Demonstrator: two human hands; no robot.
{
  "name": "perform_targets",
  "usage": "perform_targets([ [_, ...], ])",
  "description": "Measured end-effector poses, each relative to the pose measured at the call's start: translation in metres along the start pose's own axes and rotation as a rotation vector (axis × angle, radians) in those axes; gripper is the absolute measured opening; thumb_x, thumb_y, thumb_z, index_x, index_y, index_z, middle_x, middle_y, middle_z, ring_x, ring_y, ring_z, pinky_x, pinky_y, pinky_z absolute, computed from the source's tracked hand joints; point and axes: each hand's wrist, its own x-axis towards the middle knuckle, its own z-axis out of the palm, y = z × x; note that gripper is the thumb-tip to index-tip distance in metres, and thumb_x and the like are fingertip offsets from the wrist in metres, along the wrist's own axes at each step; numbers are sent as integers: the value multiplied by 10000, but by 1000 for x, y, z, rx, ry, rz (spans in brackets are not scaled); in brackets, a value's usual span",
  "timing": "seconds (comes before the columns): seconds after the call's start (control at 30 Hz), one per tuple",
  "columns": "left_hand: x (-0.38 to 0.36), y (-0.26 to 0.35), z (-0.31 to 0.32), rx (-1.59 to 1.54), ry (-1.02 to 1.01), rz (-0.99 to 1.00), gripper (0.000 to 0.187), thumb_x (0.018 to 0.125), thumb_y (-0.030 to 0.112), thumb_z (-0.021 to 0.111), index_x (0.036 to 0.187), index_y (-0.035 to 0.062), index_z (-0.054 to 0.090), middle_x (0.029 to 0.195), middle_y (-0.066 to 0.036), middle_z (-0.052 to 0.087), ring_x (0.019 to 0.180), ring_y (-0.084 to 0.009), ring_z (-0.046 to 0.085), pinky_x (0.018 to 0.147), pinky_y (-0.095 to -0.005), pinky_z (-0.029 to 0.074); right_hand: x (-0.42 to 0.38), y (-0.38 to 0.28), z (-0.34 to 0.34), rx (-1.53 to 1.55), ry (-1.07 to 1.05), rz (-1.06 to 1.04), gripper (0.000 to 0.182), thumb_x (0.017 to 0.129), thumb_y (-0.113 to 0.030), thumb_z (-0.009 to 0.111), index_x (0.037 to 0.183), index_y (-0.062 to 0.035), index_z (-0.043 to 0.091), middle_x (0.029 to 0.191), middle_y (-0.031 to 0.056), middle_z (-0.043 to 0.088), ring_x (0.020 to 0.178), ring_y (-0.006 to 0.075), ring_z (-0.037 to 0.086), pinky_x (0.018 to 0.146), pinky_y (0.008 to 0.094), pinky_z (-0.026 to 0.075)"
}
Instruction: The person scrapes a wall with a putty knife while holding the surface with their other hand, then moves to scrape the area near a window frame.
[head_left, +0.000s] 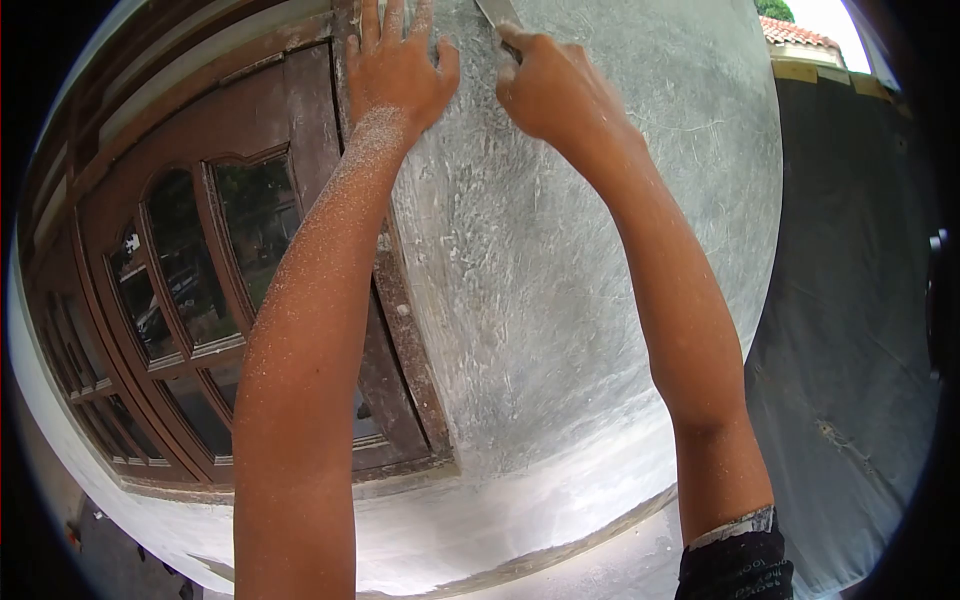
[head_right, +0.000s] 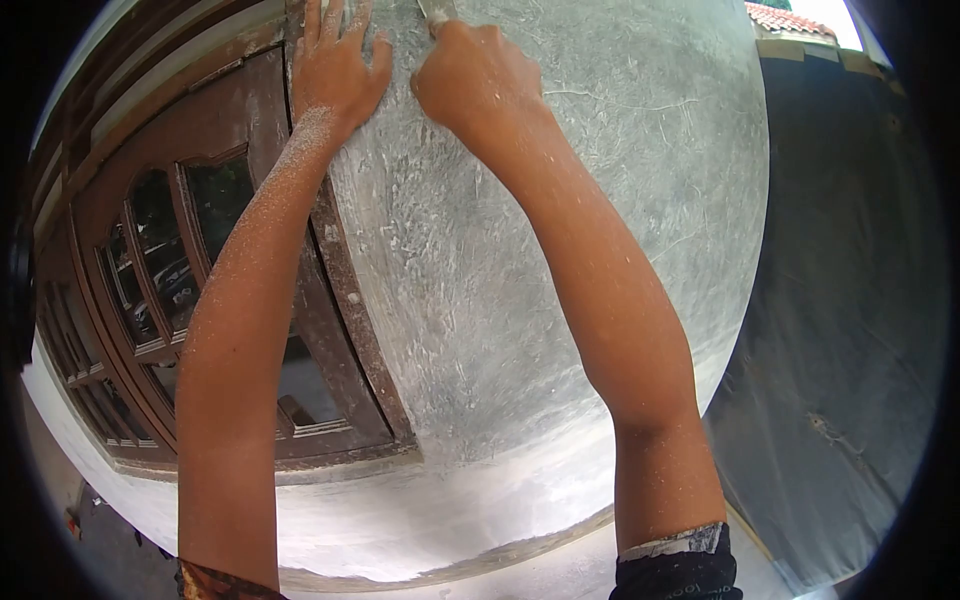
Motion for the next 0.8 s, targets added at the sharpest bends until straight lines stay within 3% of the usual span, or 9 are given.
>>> perform_targets([
  [0.07, 0, -2, 1, -1, 2, 15, 619, 948, 266, 551, 1507, 10, 481, 1681, -165, 272, 1577, -375, 158, 1264, -521, 197, 8, 2, 4, 26, -14, 36, 527, 888, -150, 576, 1409, -103, 633, 1133, 274, 724, 1026, 438, 722, 926, 510, 565],
  [0.13, 0, -3, 1, 2, 4, 32, 630, 946, 267, 550, 1519, 18, 469, 1683, -161, 272, 1578, -373, 156, 1264, -524, 196, 20, 4, 12, -1, 126, -56, 522, 891, -153, 577, 1407, -101, 634, 1120, 276, 726, 1009, 442, 725, 909, 520, 568],
  [0.23, 0, 0, -2, -23, -6, 7, 638, 945, 265, 552, 1531, 30, 460, 1686, -155, 268, 1581, -368, 150, 1265, -523, 196, 4, 6, 6, -19, 18, -2, 517, 890, -155, 587, 1402, -103, 641, 1114, 277, 727, 991, 433, 732, 908, 506, 574],
  [0.43, -1, -2, 2, -8, 10, 11, 643, 948, 269, 549, 1535, 26, 452, 1690, -150, 259, 1583, -365, 140, 1266, -527, 188, 24, 19, 13, -4, 109, -123, 520, 887, -128, 588, 1403, -96, 642, 1099, 281, 730, 967, 415, 739, 907, 472, 580],
  [0.73, 0, -3, 3, -1, 35, 23, 658, 940, 271, 555, 1533, 10, 444, 1681, -169, 268, 1579, -373, 150, 1272, -524, 169, 5, 17, 6, -18, 35, -47, 520, 880, -119, 588, 1395, -77, 647, 1072, 276, 739, 889, 370, 757, 871, 444, 596],
  [0.77, -1, -4, 4, 6, 33, 32, 664, 940, 272, 554, 1538, 8, 434, 1680, -170, 270, 1578, -373, 152, 1274, -520, 165, 14, 16, 4, -15, 36, -45, 520, 880, -119, 588, 1395, -77, 647, 1072, 276, 739, 889, 370, 757, 871, 444, 596],
  [0.8, -1, -4, 5, 14, 31, 42, 671, 940, 272, 552, 1543, 7, 425, 1679, -170, 273, 1577, -373, 154, 1276, -517, 160, 26, 10, -1, 40, -34, 13, 484, 900, -99, 561, 1373, -31, 631, 1135, 299, 707, 1008, 418, 710, 914, 476, 573],
])
